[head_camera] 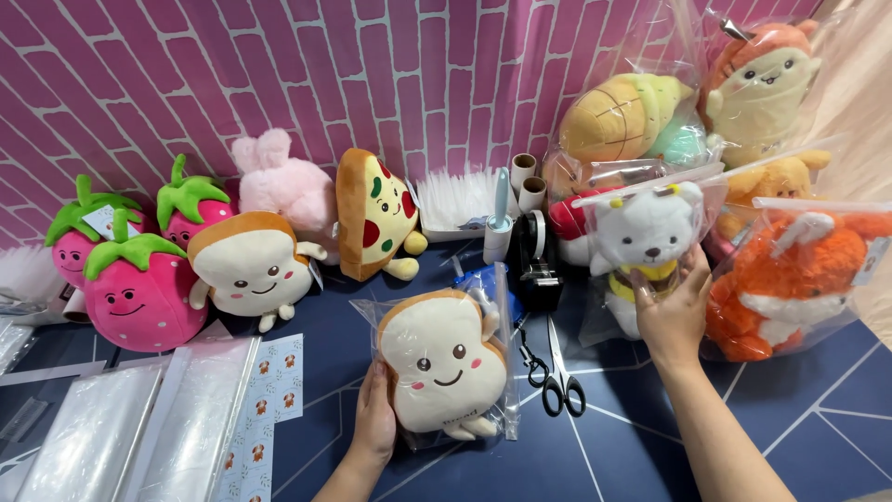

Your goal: Cleaning a bread-shaped plush toy with a lint roller and then packaging it into a clear plastic bag.

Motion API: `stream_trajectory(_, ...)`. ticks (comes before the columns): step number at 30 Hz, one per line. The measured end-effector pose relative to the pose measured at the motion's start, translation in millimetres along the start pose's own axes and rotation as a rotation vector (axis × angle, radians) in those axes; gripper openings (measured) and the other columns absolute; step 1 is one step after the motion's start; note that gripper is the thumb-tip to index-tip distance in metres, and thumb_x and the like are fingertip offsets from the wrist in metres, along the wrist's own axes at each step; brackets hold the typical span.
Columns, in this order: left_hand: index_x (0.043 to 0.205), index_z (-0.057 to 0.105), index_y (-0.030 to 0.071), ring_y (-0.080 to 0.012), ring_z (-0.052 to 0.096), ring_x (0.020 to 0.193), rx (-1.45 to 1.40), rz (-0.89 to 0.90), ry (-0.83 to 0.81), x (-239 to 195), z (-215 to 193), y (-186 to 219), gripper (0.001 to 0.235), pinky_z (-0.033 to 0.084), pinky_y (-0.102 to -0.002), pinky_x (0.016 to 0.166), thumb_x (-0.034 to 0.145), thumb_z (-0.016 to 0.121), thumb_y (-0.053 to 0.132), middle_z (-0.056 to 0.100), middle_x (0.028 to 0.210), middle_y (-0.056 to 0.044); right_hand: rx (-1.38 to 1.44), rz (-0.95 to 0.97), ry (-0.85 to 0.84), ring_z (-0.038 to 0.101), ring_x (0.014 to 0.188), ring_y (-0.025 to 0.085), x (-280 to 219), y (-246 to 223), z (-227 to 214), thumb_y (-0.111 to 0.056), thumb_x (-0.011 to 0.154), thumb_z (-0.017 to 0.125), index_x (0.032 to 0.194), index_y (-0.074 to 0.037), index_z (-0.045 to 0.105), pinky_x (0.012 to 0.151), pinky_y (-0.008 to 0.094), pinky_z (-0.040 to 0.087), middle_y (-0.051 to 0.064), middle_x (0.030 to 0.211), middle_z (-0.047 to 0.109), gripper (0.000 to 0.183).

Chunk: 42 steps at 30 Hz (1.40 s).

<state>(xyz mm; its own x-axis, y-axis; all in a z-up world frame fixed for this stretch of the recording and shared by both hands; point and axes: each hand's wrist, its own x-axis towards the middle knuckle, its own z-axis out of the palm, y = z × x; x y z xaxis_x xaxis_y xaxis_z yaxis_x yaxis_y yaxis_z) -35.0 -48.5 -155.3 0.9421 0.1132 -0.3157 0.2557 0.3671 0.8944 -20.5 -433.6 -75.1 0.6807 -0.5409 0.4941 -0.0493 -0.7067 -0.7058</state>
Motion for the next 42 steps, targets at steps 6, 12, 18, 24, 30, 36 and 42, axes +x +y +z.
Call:
stream_trajectory(6, 0.143, 0.063, 0.010, -0.0231, 0.061, 0.133, -0.027, 0.036, -0.056, 4, -2, -5, 0.055, 0.048, -0.036, 0.108, 0.099, 0.045, 0.039, 0.069, 0.141, -0.011, -0.111, -0.213, 0.198, 0.036, 0.139, 0.058, 4, 31, 18, -0.040, 0.098, 0.071, 0.154, 0.001, 0.019, 0.110, 0.069, 0.038, 0.037, 0.149, 0.031, 0.087)
stream_trajectory(12, 0.145, 0.061, 0.011, -0.0229, 0.060, 0.134, -0.015, 0.012, -0.030, 3, -1, -3, 0.056, 0.048, -0.035, 0.109, 0.099, 0.046, 0.038, 0.068, 0.142, -0.012, -0.252, -0.391, 0.278, 0.038, 0.143, 0.045, -2, 37, 32, -0.041, 0.086, 0.084, 0.156, -0.003, 0.023, 0.117, 0.065, 0.040, 0.025, 0.154, 0.030, 0.100)
stream_trajectory(18, 0.145, 0.061, 0.011, -0.0225, 0.060, 0.135, 0.005, -0.007, -0.022, 1, 0, 0, 0.057, 0.047, -0.035, 0.110, 0.098, 0.046, 0.038, 0.068, 0.143, -0.011, -0.227, -0.531, 0.296, 0.040, 0.146, 0.045, -11, 33, 23, -0.021, 0.084, 0.083, 0.153, -0.001, 0.033, 0.119, 0.062, 0.035, 0.028, 0.157, 0.037, 0.088)
stream_trajectory(24, 0.147, 0.058, 0.011, -0.0237, 0.058, 0.137, -0.010, -0.012, -0.042, 0, 2, 3, 0.058, 0.047, -0.036, 0.111, 0.098, 0.046, 0.038, 0.065, 0.146, -0.011, -0.179, -0.522, 0.242, 0.063, 0.096, 0.032, -5, 57, 26, -0.009, 0.100, 0.072, 0.130, 0.001, 0.062, 0.088, 0.043, 0.055, 0.013, 0.101, 0.062, 0.034)
stream_trajectory(30, 0.147, 0.060, 0.013, -0.0211, 0.057, 0.138, 0.065, -0.045, 0.033, -8, 7, 11, 0.058, 0.046, -0.034, 0.112, 0.097, 0.046, 0.040, 0.065, 0.148, -0.009, -0.115, -0.240, 0.148, 0.057, 0.067, 0.023, -1, 85, 42, -0.015, 0.100, 0.068, 0.109, -0.008, 0.055, 0.061, 0.041, 0.047, 0.001, 0.077, 0.057, 0.018)
stream_trajectory(36, 0.146, 0.061, 0.014, -0.0205, 0.056, 0.139, 0.062, -0.040, 0.037, -9, 10, 12, 0.057, 0.046, -0.034, 0.112, 0.098, 0.045, 0.042, 0.064, 0.148, -0.008, 0.012, -0.402, 0.230, 0.044, 0.057, 0.018, 5, 86, 40, -0.007, 0.108, 0.066, 0.101, -0.004, 0.049, 0.056, 0.035, 0.041, 0.002, 0.069, 0.043, 0.018)
stream_trajectory(42, 0.146, 0.054, 0.008, -0.0319, 0.064, 0.127, -0.036, 0.262, -0.206, 11, -8, -26, 0.096, 0.055, -0.047, 0.102, 0.062, 0.082, 0.044, 0.066, 0.138, -0.016, 0.014, -0.523, 0.349, 0.045, 0.055, 0.019, 7, 107, 49, -0.001, 0.108, 0.065, 0.100, -0.001, 0.049, 0.051, 0.035, 0.039, 0.007, 0.070, 0.047, 0.018)
